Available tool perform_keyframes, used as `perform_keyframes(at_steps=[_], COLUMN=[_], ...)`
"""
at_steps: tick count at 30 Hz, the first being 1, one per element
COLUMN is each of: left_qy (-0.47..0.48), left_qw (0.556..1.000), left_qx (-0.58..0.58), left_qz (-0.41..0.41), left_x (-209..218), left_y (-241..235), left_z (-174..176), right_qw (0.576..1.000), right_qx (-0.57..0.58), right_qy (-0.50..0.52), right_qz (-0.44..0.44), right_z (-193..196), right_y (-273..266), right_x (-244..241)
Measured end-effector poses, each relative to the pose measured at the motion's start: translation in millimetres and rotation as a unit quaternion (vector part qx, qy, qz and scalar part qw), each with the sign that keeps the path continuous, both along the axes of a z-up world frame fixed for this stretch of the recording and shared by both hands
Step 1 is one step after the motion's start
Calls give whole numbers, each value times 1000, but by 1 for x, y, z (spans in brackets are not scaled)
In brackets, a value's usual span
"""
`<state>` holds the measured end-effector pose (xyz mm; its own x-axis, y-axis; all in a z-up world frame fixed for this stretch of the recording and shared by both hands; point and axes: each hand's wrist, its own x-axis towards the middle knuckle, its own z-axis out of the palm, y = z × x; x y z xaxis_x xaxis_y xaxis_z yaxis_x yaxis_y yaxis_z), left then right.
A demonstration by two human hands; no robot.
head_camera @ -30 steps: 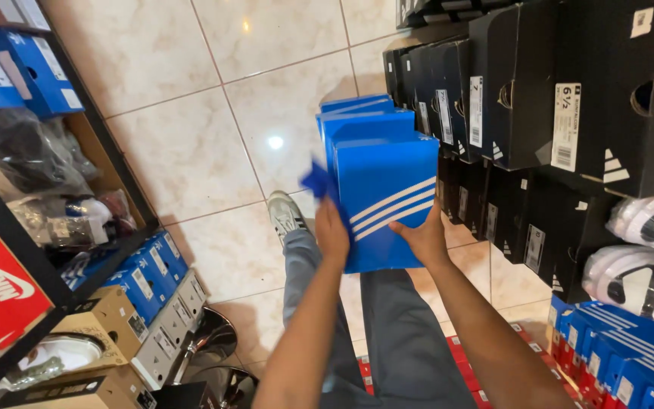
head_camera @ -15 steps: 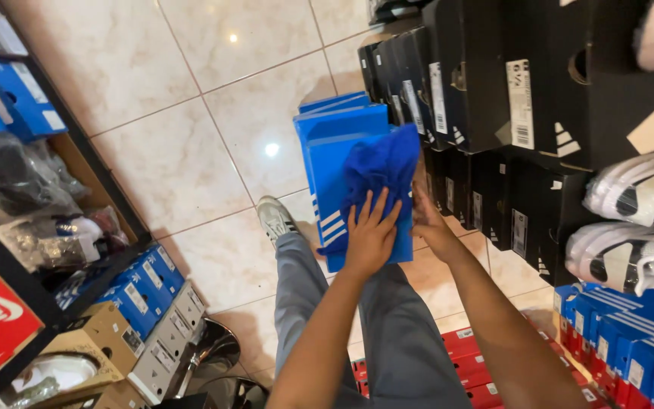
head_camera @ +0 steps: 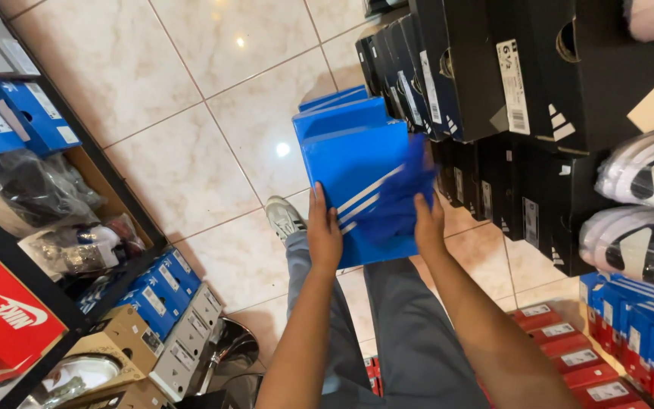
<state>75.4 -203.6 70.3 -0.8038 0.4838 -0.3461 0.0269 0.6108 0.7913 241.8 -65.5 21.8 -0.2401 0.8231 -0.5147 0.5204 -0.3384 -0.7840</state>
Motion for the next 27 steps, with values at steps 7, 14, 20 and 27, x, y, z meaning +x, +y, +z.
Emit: perform_keyframes(at_steps=[7, 14, 20, 27], left_qy=[-125, -380, -318, -236], left_qw=[989, 849, 881, 946], left_qx=[73, 329, 291, 150], left_qz=[-13, 164, 196, 164], left_x=[-20, -54, -94, -96], left_y=[-22, -83, -128, -182], left_z=[1, 44, 76, -32], right_qw=[994, 960, 977, 776], right_qx=[-104, -252, 42, 360], right_qy=[-42, 7, 84, 140], right_qz=[-9, 124, 190, 499], right_z=[30, 116, 78, 77], right_y=[23, -59, -119, -111], right_x=[27, -38, -166, -206])
